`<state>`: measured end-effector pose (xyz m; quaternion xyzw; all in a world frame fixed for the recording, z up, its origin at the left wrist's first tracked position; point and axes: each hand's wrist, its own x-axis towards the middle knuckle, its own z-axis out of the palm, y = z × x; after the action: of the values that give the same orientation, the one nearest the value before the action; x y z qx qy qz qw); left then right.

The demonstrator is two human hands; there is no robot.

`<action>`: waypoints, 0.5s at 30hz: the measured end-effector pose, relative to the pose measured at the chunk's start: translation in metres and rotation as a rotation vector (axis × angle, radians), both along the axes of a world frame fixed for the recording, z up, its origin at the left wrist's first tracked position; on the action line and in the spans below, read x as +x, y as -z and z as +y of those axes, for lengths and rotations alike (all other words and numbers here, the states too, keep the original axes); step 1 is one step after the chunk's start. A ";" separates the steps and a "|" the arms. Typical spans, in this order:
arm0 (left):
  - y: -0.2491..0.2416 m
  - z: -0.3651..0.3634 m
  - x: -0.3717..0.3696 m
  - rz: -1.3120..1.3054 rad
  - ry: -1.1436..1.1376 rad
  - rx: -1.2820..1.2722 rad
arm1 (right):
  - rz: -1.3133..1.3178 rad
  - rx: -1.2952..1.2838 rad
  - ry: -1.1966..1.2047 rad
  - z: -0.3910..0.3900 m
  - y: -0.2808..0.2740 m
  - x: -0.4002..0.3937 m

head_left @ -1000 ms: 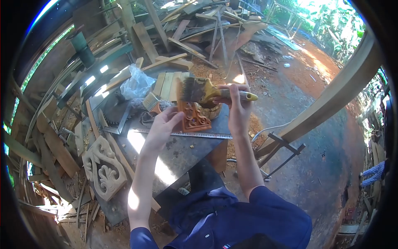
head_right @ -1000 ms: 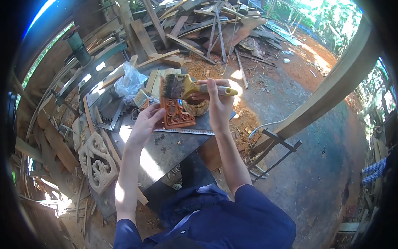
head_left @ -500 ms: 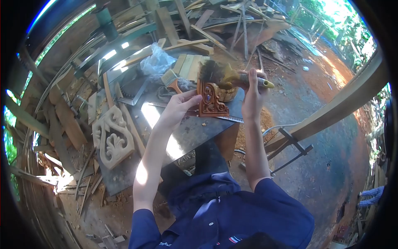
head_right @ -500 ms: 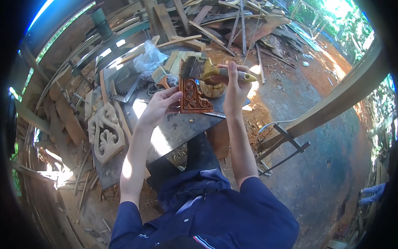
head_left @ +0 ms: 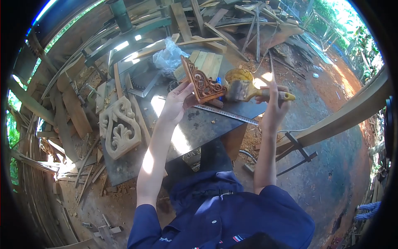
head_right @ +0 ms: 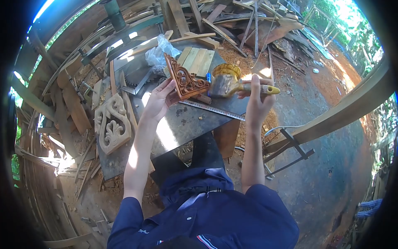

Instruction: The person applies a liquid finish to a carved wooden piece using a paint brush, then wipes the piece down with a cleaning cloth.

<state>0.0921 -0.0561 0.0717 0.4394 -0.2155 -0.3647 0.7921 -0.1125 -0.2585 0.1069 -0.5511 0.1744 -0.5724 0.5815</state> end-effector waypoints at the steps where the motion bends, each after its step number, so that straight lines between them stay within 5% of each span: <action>1: 0.002 -0.002 0.000 0.002 0.002 0.001 | -0.021 0.004 0.043 0.005 -0.005 0.003; 8: 0.009 -0.012 0.000 0.080 -0.042 -0.093 | -0.051 -0.079 -0.272 0.033 0.004 0.027; 15: 0.009 0.000 0.024 0.074 -0.036 -0.068 | 0.063 -0.085 -0.004 -0.005 0.014 0.025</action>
<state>0.1160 -0.0557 0.0627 0.4023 -0.1904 -0.3591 0.8203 -0.0872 -0.2639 0.0930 -0.5935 0.1672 -0.5606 0.5528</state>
